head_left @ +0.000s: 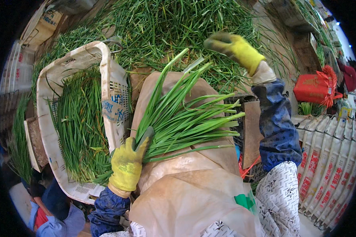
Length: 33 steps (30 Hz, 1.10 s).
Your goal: The person sorts chives by pulling handfuls from a bin, aligning the stalks, removing loose leaves, and securing the bundles with red ties before placing them on a stack.
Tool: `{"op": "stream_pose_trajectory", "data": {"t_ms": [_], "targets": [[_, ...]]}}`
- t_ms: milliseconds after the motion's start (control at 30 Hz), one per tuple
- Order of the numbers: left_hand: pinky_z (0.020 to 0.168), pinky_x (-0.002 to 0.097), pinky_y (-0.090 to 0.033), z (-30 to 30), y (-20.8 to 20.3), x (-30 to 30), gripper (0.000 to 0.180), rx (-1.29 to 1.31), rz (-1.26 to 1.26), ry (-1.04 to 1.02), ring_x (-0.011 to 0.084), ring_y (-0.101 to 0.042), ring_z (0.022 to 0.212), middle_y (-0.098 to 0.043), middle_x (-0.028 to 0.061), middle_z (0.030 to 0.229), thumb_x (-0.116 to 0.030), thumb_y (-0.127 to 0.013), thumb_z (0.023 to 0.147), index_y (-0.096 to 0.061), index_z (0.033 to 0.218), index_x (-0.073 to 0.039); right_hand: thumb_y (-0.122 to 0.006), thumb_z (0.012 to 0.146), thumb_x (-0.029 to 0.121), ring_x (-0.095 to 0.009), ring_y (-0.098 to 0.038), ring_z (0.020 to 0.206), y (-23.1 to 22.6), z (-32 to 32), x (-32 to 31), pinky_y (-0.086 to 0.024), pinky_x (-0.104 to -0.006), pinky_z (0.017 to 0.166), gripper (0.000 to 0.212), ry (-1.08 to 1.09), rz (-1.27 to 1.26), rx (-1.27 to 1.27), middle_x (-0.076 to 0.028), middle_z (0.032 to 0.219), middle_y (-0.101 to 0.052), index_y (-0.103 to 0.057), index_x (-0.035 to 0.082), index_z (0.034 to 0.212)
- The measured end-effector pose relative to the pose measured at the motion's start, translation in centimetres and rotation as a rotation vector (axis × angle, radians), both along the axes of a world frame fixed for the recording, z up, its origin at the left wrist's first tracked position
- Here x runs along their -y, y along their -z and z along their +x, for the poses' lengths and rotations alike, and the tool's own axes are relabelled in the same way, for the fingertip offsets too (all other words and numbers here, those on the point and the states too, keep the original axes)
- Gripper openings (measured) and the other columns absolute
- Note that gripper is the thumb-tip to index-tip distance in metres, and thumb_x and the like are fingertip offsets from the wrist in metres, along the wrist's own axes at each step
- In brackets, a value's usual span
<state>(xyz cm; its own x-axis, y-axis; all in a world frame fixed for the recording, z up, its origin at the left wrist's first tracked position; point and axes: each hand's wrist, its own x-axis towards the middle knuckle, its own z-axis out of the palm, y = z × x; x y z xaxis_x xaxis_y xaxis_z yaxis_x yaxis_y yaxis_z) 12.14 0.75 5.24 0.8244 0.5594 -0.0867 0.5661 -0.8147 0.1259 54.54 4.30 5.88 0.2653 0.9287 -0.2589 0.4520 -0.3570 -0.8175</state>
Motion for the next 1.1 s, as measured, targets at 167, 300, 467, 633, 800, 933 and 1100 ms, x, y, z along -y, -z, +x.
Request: {"op": "stream_pose_trajectory", "data": {"t_ms": [167, 300, 467, 633, 800, 933, 1100], "targets": [[0.059, 0.0378, -0.049, 0.0, 0.1, 0.2, 0.053, -0.052, -0.010, -0.061, 0.0267, -0.059, 0.068, -0.056, 0.0083, 0.102, -0.009, -0.057, 0.080, -0.056, 0.129, -0.027, -0.069, 0.085, 0.015, -0.007, -0.060, 0.074, 1.8, -4.7, -1.3, -0.047, -0.0198, 0.062, 0.019, -0.281, -0.021, -0.163, -0.002, 0.082, -0.068, -0.070, 0.003, 0.100], [0.063, 0.0414, -0.050, -2.0, 0.5, 0.4, 0.068, 0.005, -0.098, -0.198, 0.0321, -0.062, 0.076, -0.057, 0.0101, 0.109, -0.005, -0.063, 0.069, -0.052, 0.133, -0.025, -0.062, 0.088, 0.014, -0.015, -0.066, 0.072, -0.6, -2.1, -3.4, -0.050, -0.0262, 0.064, 0.017, -0.127, 0.471, -0.143, -0.007, 0.083, -0.070, -0.071, 0.006, 0.098], [0.063, 0.0438, -0.048, 0.0, -0.2, 0.5, 0.064, 0.123, -0.143, -0.229, 0.0376, -0.059, 0.077, -0.059, 0.0133, 0.102, -0.001, -0.058, 0.071, -0.052, 0.133, -0.016, -0.066, 0.083, 0.011, -0.024, -0.068, 0.086, -5.9, 5.3, 2.5, -0.054, -0.0370, 0.078, 0.032, 0.486, 0.523, 0.643, -0.016, 0.093, -0.070, -0.062, -0.004, 0.111], [0.063, 0.0431, -0.048, -1.0, 0.6, 1.3, 0.057, 0.052, -0.129, -0.283, 0.0381, -0.059, 0.077, -0.058, 0.0141, 0.100, -0.002, -0.056, 0.077, -0.053, 0.132, -0.014, -0.068, 0.081, 0.039, -0.026, -0.065, 0.087, -3.7, -4.6, 8.0, -0.050, -0.0377, 0.077, 0.035, -0.217, 0.136, 0.576, -0.013, 0.088, -0.068, -0.072, 0.007, 0.092], [0.063, 0.0437, -0.047, -0.5, 0.7, 1.1, 0.057, 0.074, -0.123, -0.235, 0.0387, -0.058, 0.076, -0.058, 0.0149, 0.099, -0.003, -0.053, 0.077, -0.052, 0.133, -0.014, -0.066, 0.077, 0.056, -0.034, -0.054, 0.109, -1.3, -10.2, 9.0, -0.033, -0.0527, 0.102, 0.051, -0.199, 0.030, 1.058, -0.013, 0.101, -0.061, -0.071, 0.008, 0.093], [0.066, 0.0425, -0.051, -0.8, 0.6, 1.5, 0.077, -0.009, -0.123, -0.268, 0.0352, -0.061, 0.079, -0.057, 0.0113, 0.115, -0.001, -0.062, 0.066, -0.048, 0.138, -0.025, -0.064, 0.082, 0.045, -0.034, -0.051, 0.113, 0.7, -11.4, 8.6, -0.032, -0.0524, 0.103, 0.039, -0.340, 0.118, 0.924, -0.013, 0.104, -0.060, -0.069, 0.007, 0.088], [0.065, 0.0429, -0.048, 0.0, 0.0, 1.5, 0.075, 0.036, -0.102, -0.246, 0.0381, -0.059, 0.078, -0.057, 0.0128, 0.102, 0.005, -0.056, 0.067, -0.049, 0.138, -0.018, -0.071, 0.078, 0.024, -0.031, -0.059, 0.094, -0.1, -11.5, 8.5, -0.044, -0.0418, 0.086, 0.019, -0.319, 0.344, 0.549, -0.012, 0.091, -0.062, -0.068, 0.006, 0.083]]}}
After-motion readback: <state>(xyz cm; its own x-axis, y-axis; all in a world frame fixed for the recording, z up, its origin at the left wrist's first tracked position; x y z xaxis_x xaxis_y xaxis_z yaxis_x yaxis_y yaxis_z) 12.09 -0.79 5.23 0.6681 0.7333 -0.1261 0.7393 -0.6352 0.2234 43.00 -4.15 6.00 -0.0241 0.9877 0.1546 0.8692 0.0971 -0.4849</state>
